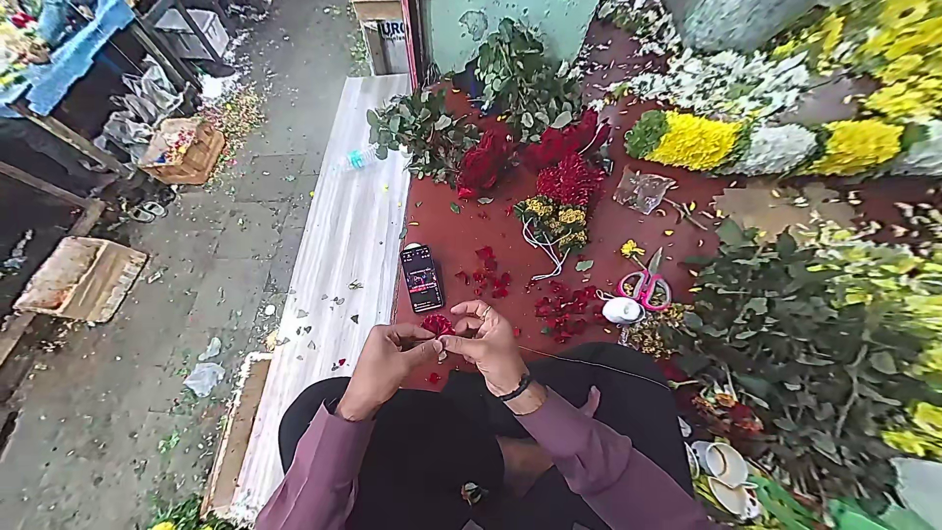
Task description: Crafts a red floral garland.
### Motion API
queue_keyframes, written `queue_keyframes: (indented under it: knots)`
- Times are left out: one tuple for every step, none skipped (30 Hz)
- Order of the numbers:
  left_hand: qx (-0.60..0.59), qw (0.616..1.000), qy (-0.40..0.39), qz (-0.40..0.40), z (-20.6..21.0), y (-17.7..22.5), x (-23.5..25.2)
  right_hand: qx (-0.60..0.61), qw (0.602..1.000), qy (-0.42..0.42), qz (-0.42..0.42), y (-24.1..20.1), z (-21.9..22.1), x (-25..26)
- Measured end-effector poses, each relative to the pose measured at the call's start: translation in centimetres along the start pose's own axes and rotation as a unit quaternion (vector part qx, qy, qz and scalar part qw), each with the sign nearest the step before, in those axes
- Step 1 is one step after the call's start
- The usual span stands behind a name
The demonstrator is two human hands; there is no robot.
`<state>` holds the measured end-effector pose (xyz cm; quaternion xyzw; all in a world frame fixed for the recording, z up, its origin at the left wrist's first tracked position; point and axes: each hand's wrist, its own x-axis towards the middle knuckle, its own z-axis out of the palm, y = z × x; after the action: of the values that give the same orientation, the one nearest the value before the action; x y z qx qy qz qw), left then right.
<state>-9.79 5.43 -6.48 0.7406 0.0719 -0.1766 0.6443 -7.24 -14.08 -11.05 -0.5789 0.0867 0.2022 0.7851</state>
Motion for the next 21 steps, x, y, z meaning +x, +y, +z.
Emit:
queue_keyframes:
  knots:
    - [0.009, 1.0, 0.0, 0.004, -0.1, -0.2, 0.0, -0.004, 1.0, -0.01, 0.016, 0.1, 0.0, 0.0]
    - [0.019, 1.0, -0.003, 0.007, -0.2, -0.3, 0.1, -0.008, 0.999, -0.023, 0.035, 0.1, -0.1, 0.0]
    - [0.026, 1.0, -0.006, 0.009, -0.3, -0.4, 0.1, -0.013, 0.998, -0.038, 0.054, 0.1, -0.2, 0.2]
    - [0.033, 0.999, -0.009, 0.01, -0.5, -0.4, 0.1, -0.024, 0.996, -0.055, 0.071, 0.1, -0.5, 0.3]
    - [0.042, 0.999, -0.01, 0.008, -0.7, -0.4, 0.1, -0.044, 0.993, -0.076, 0.084, 0.0, -0.9, 0.5]
    - [0.052, 0.999, -0.005, 0.003, -0.8, -0.3, 0.1, -0.083, 0.989, -0.097, 0.08, -0.3, -1.4, 0.7]
    - [0.063, 0.998, 0.003, -0.006, -1.0, -0.1, 0.1, -0.143, 0.982, -0.108, 0.058, -0.8, -1.8, 0.7]
    - [0.078, 0.997, 0.013, -0.019, -1.3, 0.2, 0.2, -0.225, 0.969, -0.099, 0.015, -1.4, -1.9, 0.6]
    - [0.092, 0.995, 0.022, -0.034, -1.5, 0.6, 0.2, -0.316, 0.946, -0.061, -0.049, -1.8, -1.9, 0.2]
    - [0.105, 0.993, 0.028, -0.05, -1.7, 1.1, 0.2, -0.39, 0.912, -0.004, -0.126, -2.0, -1.7, -0.2]
    - [0.116, 0.991, 0.031, -0.062, -1.9, 1.6, 0.2, -0.425, 0.881, 0.043, -0.201, -1.9, -1.5, -0.3]
    - [0.123, 0.989, 0.032, -0.071, -2.1, 2.0, 0.2, -0.435, 0.863, 0.057, -0.249, -1.9, -1.4, -0.3]
    - [0.125, 0.989, 0.03, -0.078, -2.2, 2.4, 0.3, -0.434, 0.863, 0.033, -0.255, -1.9, -1.3, -0.3]
    - [0.126, 0.988, 0.029, -0.083, -2.3, 2.8, 0.4, -0.426, 0.876, -0.024, -0.223, -2.0, -1.3, -0.3]
    - [0.127, 0.987, 0.032, -0.09, -2.3, 3.1, 0.4, -0.397, 0.897, -0.089, -0.173, -1.8, -1.5, -0.2]
    - [0.131, 0.986, 0.038, -0.096, -2.4, 3.5, 0.4, -0.345, 0.919, -0.139, -0.13, -1.5, -1.8, 0.1]
    - [0.135, 0.985, 0.046, -0.1, -2.6, 3.9, 0.4, -0.291, 0.937, -0.16, -0.103, -1.2, -2.0, 0.5]
    - [0.138, 0.983, 0.058, -0.104, -2.7, 4.3, 0.4, -0.26, 0.946, -0.161, -0.104, -1.0, -2.3, 0.8]
    - [0.14, 0.981, 0.072, -0.109, -2.8, 4.7, 0.4, -0.243, 0.949, -0.155, -0.125, -1.2, -2.6, 1.0]
    - [0.139, 0.98, 0.083, -0.114, -2.8, 5.0, 0.3, -0.234, 0.949, -0.154, -0.147, -1.7, -2.9, 1.0]
    - [0.135, 0.979, 0.094, -0.118, -2.8, 5.2, 0.2, -0.223, 0.946, -0.167, -0.165, -2.4, -3.1, 0.9]
